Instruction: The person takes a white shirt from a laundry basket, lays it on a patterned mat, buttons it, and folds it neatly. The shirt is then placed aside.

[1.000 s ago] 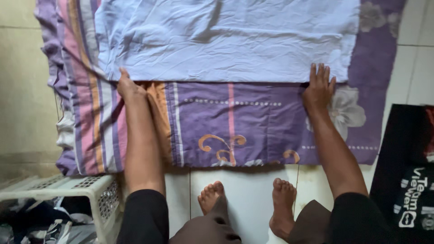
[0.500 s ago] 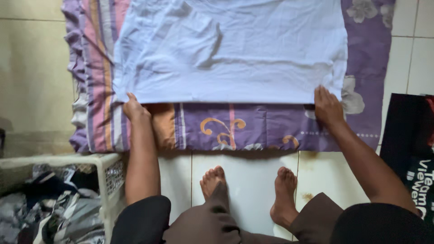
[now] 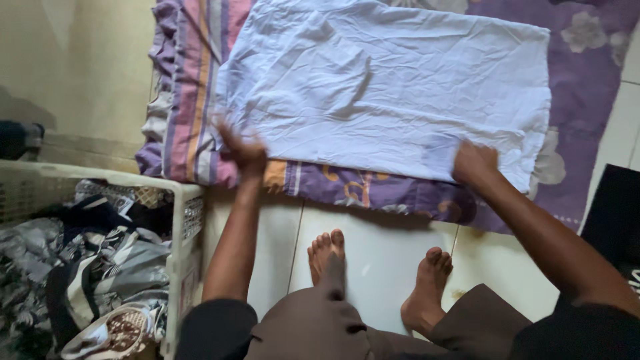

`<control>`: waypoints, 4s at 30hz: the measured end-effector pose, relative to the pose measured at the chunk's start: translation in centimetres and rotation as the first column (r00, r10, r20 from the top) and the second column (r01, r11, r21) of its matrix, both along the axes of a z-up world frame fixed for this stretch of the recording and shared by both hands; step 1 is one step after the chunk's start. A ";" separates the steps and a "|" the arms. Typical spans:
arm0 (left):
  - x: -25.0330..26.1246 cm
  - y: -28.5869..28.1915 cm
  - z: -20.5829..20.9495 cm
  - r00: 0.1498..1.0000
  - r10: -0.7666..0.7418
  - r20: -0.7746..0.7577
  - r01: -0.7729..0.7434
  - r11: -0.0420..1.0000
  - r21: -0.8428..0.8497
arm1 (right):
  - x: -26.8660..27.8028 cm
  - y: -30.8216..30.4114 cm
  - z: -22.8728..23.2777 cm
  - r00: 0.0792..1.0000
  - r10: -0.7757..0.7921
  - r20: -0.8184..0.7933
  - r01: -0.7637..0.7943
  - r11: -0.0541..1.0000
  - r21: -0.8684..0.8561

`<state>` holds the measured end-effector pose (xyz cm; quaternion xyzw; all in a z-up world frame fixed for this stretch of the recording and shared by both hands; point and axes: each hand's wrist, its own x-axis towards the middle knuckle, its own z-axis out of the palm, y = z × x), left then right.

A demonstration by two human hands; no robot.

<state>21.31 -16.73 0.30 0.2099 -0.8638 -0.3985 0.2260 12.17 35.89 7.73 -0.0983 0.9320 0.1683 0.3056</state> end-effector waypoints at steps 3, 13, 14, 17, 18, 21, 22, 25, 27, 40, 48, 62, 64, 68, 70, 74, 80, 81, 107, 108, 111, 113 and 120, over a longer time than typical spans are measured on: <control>-5.7 3.9 0.6 0.894 -0.439 0.085 0.444 0.895 -0.047 | -5.0 -10.9 -2.9 0.998 -0.021 -0.064 0.000 0.950 -0.313; -19.3 4.4 -3.6 0.820 -0.541 0.187 0.572 0.766 -0.294 | -15.4 -27.2 -10.8 0.679 -0.733 -0.034 0.412 0.420 -0.809; -21.0 4.6 -4.2 0.871 -0.472 0.135 0.488 0.805 -0.338 | -16.0 -27.1 -11.4 0.674 -0.739 0.004 0.423 0.381 -0.822; -25.9 5.3 -6.2 0.930 -0.334 0.152 0.363 0.901 -0.238 | -17.2 -26.2 -12.4 0.689 -0.723 0.049 0.411 0.334 -0.848; -27.2 5.7 -6.8 0.934 -0.303 0.192 0.335 0.927 -0.169 | -17.3 -25.9 -12.4 0.722 -0.692 0.020 0.374 0.365 -0.852; -30.2 5.5 -8.1 0.954 -0.245 0.172 0.277 0.940 -0.201 | -17.4 -25.5 -11.8 0.754 -0.653 0.070 0.368 0.332 -0.869; -30.5 5.1 -8.2 0.930 -0.310 0.196 0.328 0.943 -0.064 | -17.4 -25.4 -11.3 0.753 -0.649 0.107 0.383 0.300 -0.874; -31.5 2.0 -7.2 0.842 -0.510 0.176 0.446 0.841 0.305 | -17.3 -25.2 -9.6 0.744 -0.630 0.222 0.418 0.179 -0.891; -30.4 0.0 -5.8 0.774 -0.629 0.075 0.524 0.702 0.483 | -16.5 -24.6 -8.5 0.763 -0.572 0.301 0.441 0.120 -0.890; -14.3 -4.7 5.4 0.763 -0.644 -0.060 0.646 0.756 0.101 | -5.3 -23.9 -3.1 0.919 -0.147 -0.365 -0.326 0.234 -0.916; -4.5 -4.9 2.7 0.773 -0.623 0.118 0.580 0.770 0.265 | -1.8 -25.1 -2.9 0.784 0.038 -0.620 -0.583 0.387 -0.714; -15.1 -1.4 -5.3 0.934 0.049 0.353 -0.208 0.878 0.431 | -4.6 -26.4 -11.5 0.366 -0.735 0.571 0.504 -0.359 -0.785; -15.5 -1.2 -7.1 0.968 0.048 0.248 -0.172 0.843 0.510 | -4.8 -26.3 -13.0 0.337 -0.758 0.559 0.501 -0.358 -0.788; -15.1 -0.7 -9.5 0.994 0.056 0.098 -0.110 0.683 0.722 | -4.7 -25.9 -14.0 0.196 -0.727 0.658 0.410 -0.549 -0.729; -14.0 -0.7 -8.9 0.995 0.025 0.100 -0.091 0.671 0.736 | -4.0 -26.2 -13.3 0.308 -0.742 0.596 0.295 -0.521 -0.801; -11.5 -1.2 -4.3 0.966 -0.188 0.178 0.047 0.805 0.592 | -2.1 -26.8 -9.9 0.344 -0.734 0.586 0.591 -0.315 -0.742; -7.3 -0.9 0.4 0.904 -0.293 0.311 0.200 0.933 0.297 | 0.1 -27.6 -6.8 0.639 -0.648 0.414 0.470 -0.097 -0.877; -7.0 -0.7 0.7 0.901 -0.277 0.334 0.193 0.945 0.264 | 0.3 -27.8 -6.5 0.656 -0.649 0.385 0.448 -0.076 -0.891; -11.1 0.0 -3.3 0.813 -0.324 0.484 0.489 0.831 -0.265 | -1.7 -28.9 -6.9 0.945 0.130 -0.302 -0.296 0.732 -0.613; -11.2 -0.4 -3.4 0.827 -0.270 0.493 0.442 0.854 -0.273 | -1.6 -29.0 -6.9 0.944 0.128 -0.306 -0.296 0.739 -0.605; -11.6 -1.0 -2.8 0.825 -0.219 0.521 0.411 0.865 -0.288 | -1.3 -29.7 -7.2 0.939 0.111 -0.326 -0.290 0.768 -0.572; -11.4 -0.2 -2.1 0.873 -0.204 0.443 0.381 0.852 -0.359 | -1.1 -30.0 -7.5 0.930 0.085 -0.356 -0.294 0.754 -0.588; -10.0 4.1 -0.5 0.751 -0.468 0.466 0.610 0.762 -0.219 | -0.3 -27.9 -8.6 0.921 0.117 -0.371 -0.340 0.706 -0.622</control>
